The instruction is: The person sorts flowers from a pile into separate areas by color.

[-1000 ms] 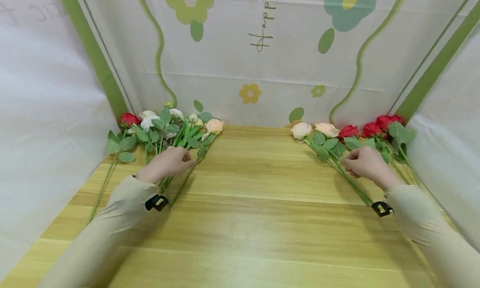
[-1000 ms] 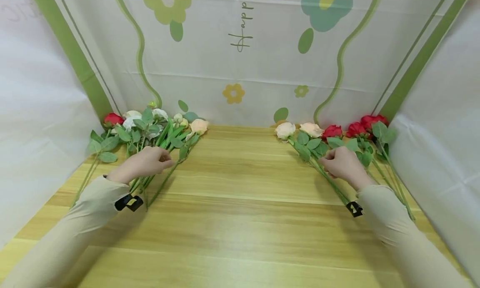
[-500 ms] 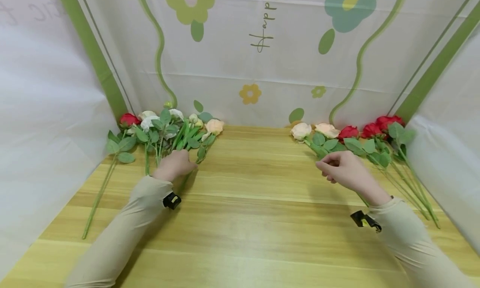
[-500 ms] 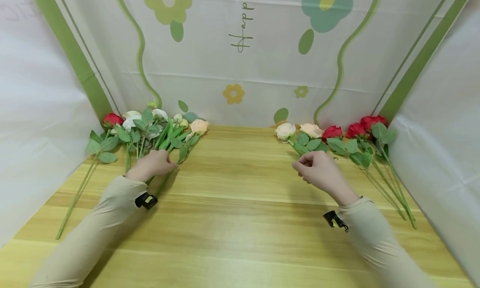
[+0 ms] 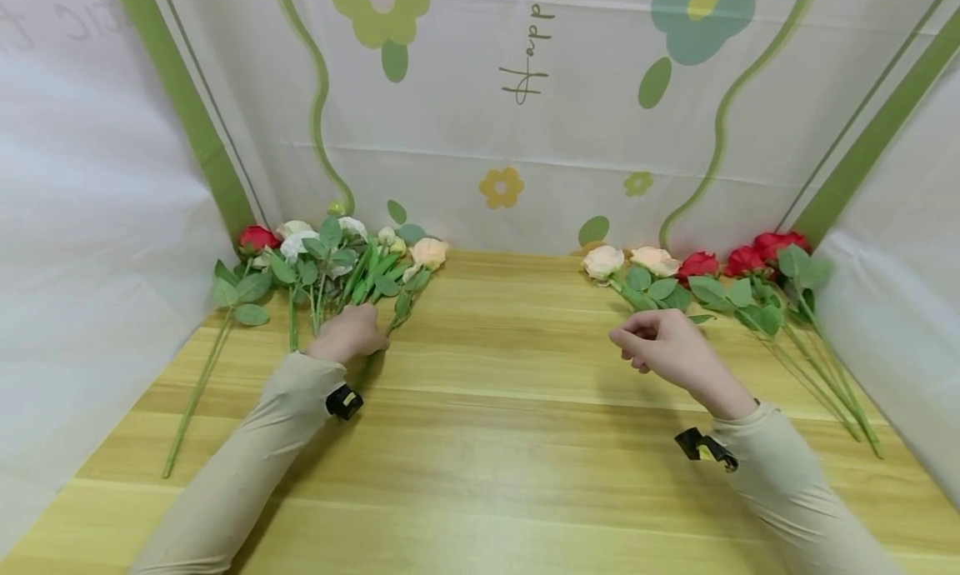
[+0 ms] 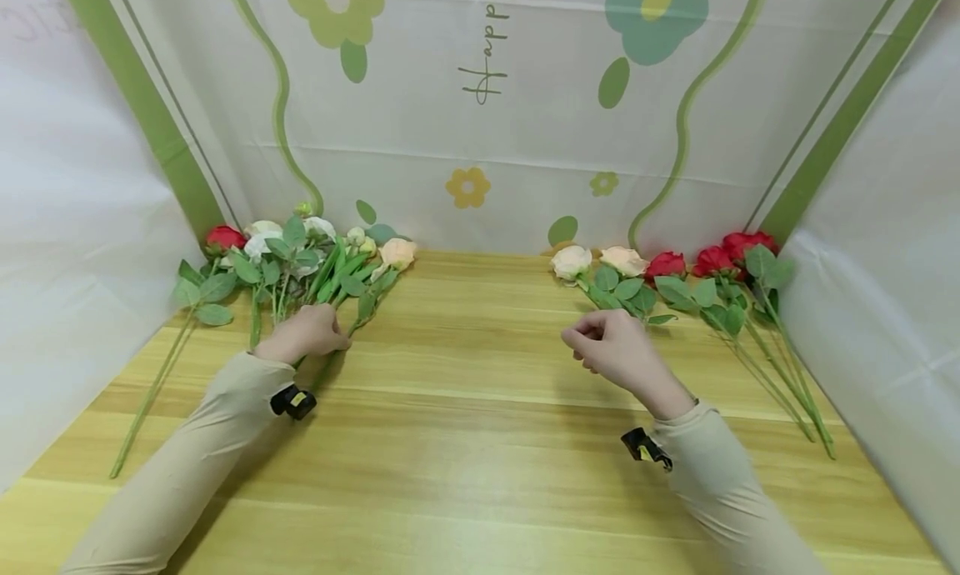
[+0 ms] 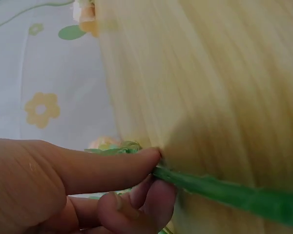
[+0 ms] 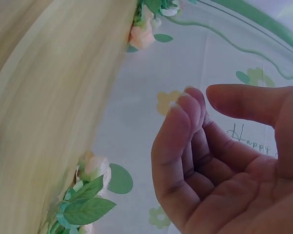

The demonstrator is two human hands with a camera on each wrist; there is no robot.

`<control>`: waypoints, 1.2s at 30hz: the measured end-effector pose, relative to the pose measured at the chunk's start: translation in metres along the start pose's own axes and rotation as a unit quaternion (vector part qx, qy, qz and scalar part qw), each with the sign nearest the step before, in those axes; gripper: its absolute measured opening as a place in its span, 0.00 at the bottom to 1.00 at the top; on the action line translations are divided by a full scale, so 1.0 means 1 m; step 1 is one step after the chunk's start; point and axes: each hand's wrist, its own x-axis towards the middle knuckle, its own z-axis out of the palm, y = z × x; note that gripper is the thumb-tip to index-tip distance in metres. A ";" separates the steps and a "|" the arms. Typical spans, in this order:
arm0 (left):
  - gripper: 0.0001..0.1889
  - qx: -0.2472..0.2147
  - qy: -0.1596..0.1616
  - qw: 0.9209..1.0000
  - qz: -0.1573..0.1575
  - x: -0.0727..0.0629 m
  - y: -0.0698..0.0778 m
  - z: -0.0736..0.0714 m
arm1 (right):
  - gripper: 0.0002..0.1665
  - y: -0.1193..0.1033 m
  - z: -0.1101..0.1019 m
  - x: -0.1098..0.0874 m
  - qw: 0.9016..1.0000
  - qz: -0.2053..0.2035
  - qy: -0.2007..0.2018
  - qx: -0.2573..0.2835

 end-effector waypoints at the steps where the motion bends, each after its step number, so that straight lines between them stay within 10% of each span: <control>1: 0.14 0.000 -0.001 1.000 0.001 0.001 0.000 0.000 | 0.18 0.000 0.001 0.000 1.000 0.000 0.000 0.001; 36: 0.25 -0.096 0.023 0.981 0.164 -0.014 0.026 0.001 | 0.15 0.003 0.015 0.006 1.000 -0.028 -0.002 -0.008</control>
